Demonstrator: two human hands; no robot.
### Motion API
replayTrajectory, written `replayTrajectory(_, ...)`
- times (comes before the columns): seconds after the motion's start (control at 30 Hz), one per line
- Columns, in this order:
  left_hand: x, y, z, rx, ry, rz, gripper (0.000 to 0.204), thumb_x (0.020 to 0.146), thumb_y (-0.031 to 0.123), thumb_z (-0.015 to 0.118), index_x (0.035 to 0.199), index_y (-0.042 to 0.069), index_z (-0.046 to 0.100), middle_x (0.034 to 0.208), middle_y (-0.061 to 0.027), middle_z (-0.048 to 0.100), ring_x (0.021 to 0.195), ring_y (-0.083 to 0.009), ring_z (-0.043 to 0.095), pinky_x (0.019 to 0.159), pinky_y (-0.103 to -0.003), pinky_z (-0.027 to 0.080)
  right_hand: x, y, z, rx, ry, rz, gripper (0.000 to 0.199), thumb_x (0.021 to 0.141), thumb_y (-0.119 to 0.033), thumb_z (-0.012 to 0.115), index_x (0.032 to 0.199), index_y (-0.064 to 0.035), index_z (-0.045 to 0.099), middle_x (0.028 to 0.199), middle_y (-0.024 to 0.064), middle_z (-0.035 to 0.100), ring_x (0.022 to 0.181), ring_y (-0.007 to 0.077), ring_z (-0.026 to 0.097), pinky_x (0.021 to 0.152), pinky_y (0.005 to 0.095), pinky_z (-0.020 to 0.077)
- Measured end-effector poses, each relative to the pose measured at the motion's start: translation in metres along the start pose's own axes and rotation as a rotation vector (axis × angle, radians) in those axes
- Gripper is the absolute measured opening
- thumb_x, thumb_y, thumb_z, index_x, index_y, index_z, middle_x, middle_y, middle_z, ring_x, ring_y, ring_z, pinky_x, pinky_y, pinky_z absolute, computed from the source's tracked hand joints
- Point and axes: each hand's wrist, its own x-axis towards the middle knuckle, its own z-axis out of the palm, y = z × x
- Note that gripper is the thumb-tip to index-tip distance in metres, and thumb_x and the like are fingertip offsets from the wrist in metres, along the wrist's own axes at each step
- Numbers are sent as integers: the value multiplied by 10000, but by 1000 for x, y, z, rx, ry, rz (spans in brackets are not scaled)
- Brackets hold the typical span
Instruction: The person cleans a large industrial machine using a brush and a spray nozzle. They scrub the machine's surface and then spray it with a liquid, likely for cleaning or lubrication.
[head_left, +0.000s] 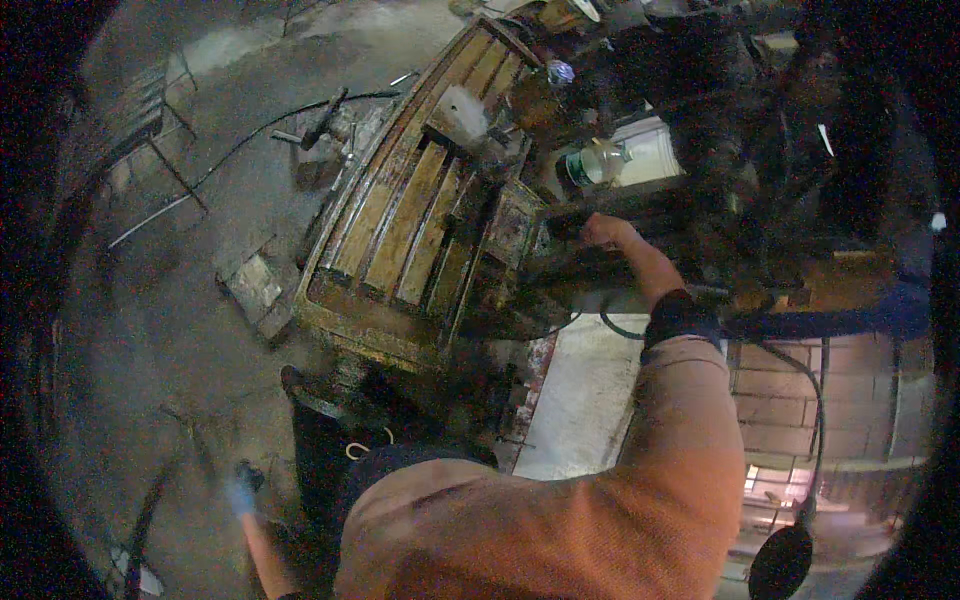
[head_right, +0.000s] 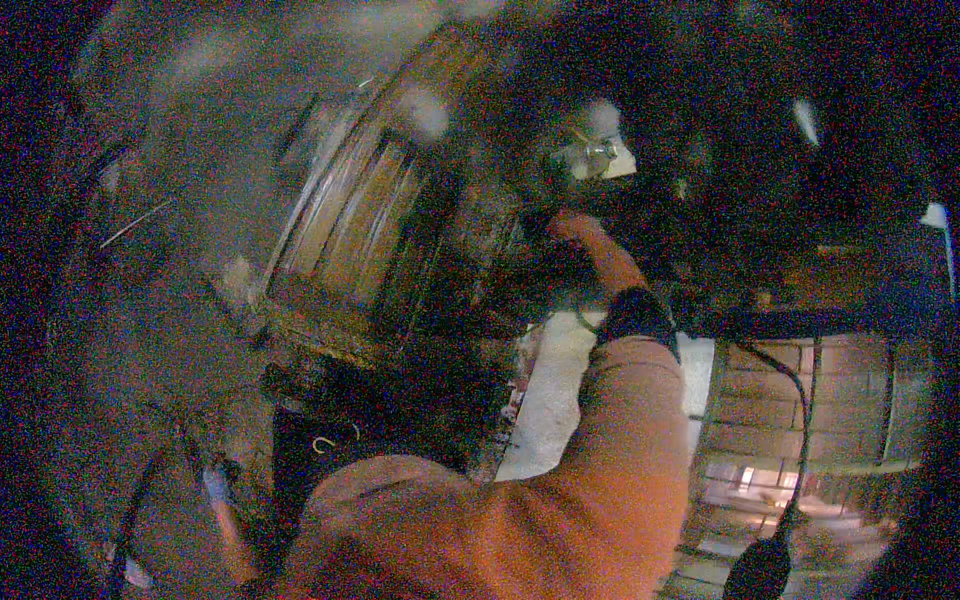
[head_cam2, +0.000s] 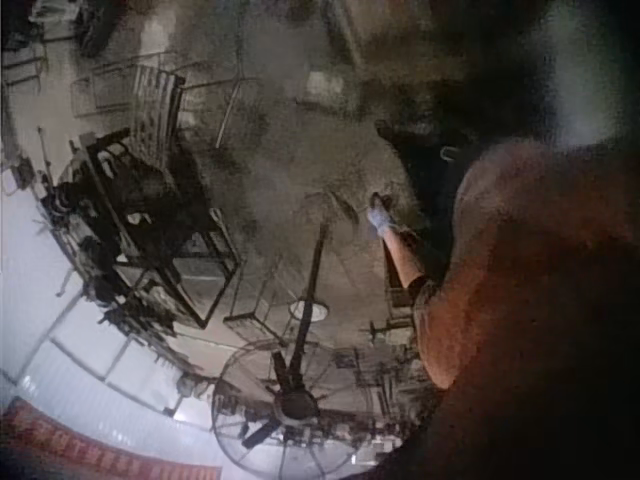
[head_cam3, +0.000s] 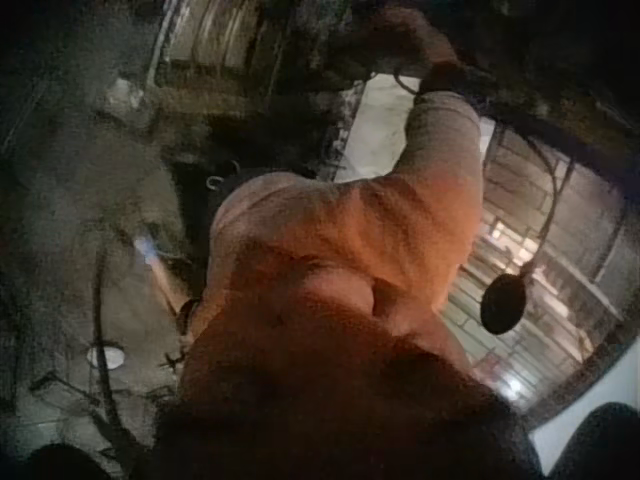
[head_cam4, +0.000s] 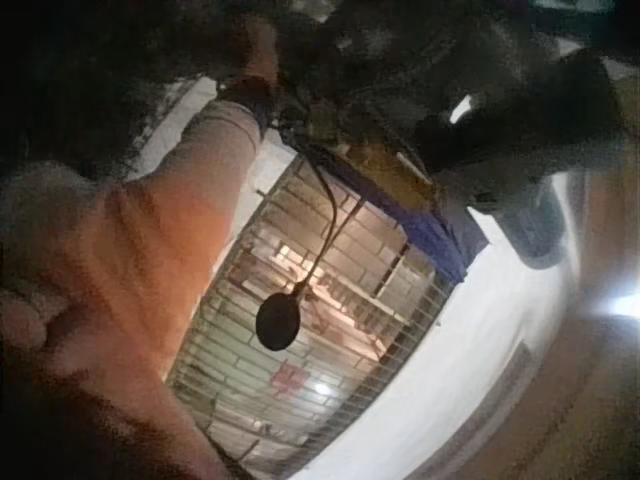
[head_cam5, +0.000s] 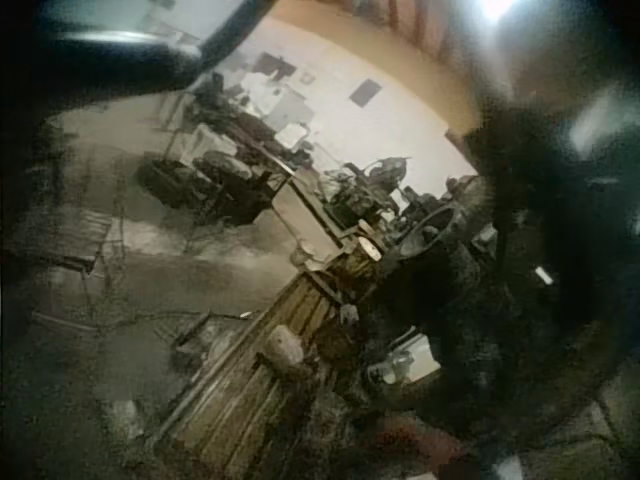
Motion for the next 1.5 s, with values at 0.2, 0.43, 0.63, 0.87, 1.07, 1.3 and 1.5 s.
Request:
replayTrajectory(0.2,-53,40,26,259,205,201,127,767,204,566,796,82,543,559,-24,502,435,-117,450,398,-244,367,72,52,56,194,28,-618,106,663,-152,578,694,-56,610,660,101,586,642,219,552,610,361,422)
replayTrajectory(0.43,-44,31,67,209,60,-44,186,765,180,564,892,44,559,630,-51,541,510,-145,515,460,-253,424,-31,-27,7,80,-47,-121,164,672,-223,566,656,-63,595,636,121,573,606,251,549,551,364,422)
replayTrajectory(0.63,-43,60,86,134,15,17,205,768,148,547,931,25,560,686,-76,570,551,-162,540,509,-258,449,19,4,58,-168,24,-393,169,630,-229,587,654,-63,577,607,113,555,560,252,539,485,368,412)
replayTrajectory(0.87,-32,34,72,401,-29,194,141,773,126,527,874,38,569,596,-80,553,470,-150,507,426,-255,402,18,-1,68,-164,681,-493,166,634,-235,598,631,-72,563,611,65,557,546,209,537,441,367,402)
replayTrajectory(1.07,-59,57,89,329,110,-9,142,762,127,544,870,38,567,575,-87,550,418,-145,478,396,-247,372,83,-14,120,-372,440,-441,194,604,-289,603,687,-117,573,636,78,543,545,248,532,458,371,418)
replayTrajectory(1.3,-27,45,61,278,28,-82,171,767,133,539,889,16,559,632,-91,563,473,-159,523,422,-260,415,24,-19,153,-231,-3,-842,145,640,-256,593,640,-114,567,628,81,552,541,243,533,452,349,409)
replayTrajectory(1.5,-8,47,60,206,36,-5,132,770,116,519,849,16,553,646,-95,565,483,-168,530,426,-269,429,-3,-13,102,-232,165,-638,138,671,-227,585,599,-111,562,622,83,559,537,239,534,447,331,401)
